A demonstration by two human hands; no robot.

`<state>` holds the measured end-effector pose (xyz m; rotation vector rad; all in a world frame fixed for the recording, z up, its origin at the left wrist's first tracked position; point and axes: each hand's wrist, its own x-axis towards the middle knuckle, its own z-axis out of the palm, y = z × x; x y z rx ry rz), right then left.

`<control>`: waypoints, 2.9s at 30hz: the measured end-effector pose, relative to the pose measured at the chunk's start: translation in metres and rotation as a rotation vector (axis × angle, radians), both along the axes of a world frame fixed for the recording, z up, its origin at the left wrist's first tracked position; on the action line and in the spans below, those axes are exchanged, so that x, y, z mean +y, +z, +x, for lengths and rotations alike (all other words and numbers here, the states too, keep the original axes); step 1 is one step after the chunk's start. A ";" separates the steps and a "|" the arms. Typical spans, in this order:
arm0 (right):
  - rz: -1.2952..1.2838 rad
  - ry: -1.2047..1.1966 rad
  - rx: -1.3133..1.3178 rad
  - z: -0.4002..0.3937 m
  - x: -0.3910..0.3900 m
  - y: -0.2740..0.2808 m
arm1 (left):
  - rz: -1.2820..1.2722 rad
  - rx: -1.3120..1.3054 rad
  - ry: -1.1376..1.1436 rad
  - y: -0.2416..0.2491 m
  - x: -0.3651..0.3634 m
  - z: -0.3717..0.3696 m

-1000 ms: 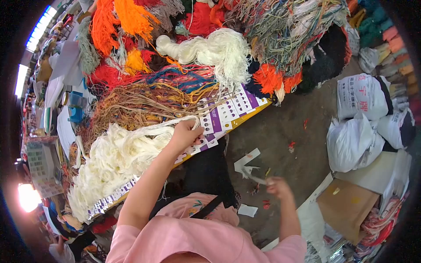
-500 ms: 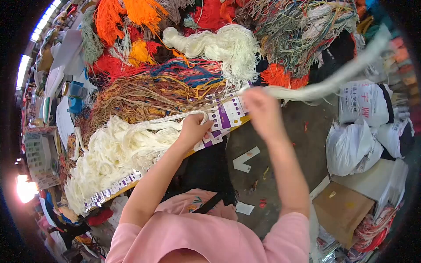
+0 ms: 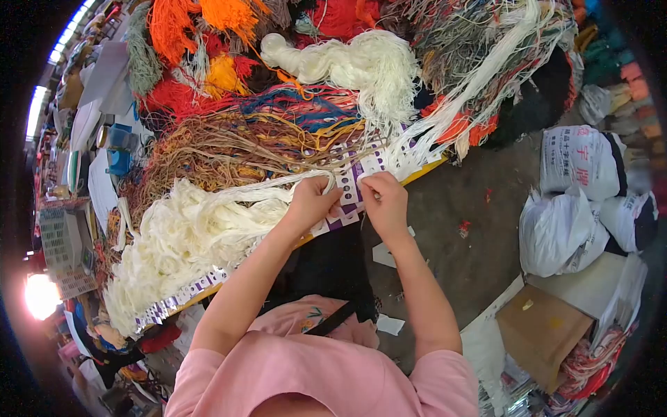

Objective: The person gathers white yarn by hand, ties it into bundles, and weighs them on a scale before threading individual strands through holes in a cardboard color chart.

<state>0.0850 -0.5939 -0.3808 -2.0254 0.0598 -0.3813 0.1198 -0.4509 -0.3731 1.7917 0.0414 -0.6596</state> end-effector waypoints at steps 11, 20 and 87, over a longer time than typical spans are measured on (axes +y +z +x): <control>-0.410 0.184 0.020 -0.005 0.014 0.010 | -0.255 0.317 0.092 -0.003 -0.005 0.005; -0.339 0.227 -0.006 -0.003 0.006 0.005 | -0.340 0.269 0.146 0.006 -0.010 0.003; 0.364 0.329 0.301 0.013 -0.006 -0.009 | -0.259 -0.290 1.053 0.084 0.180 0.022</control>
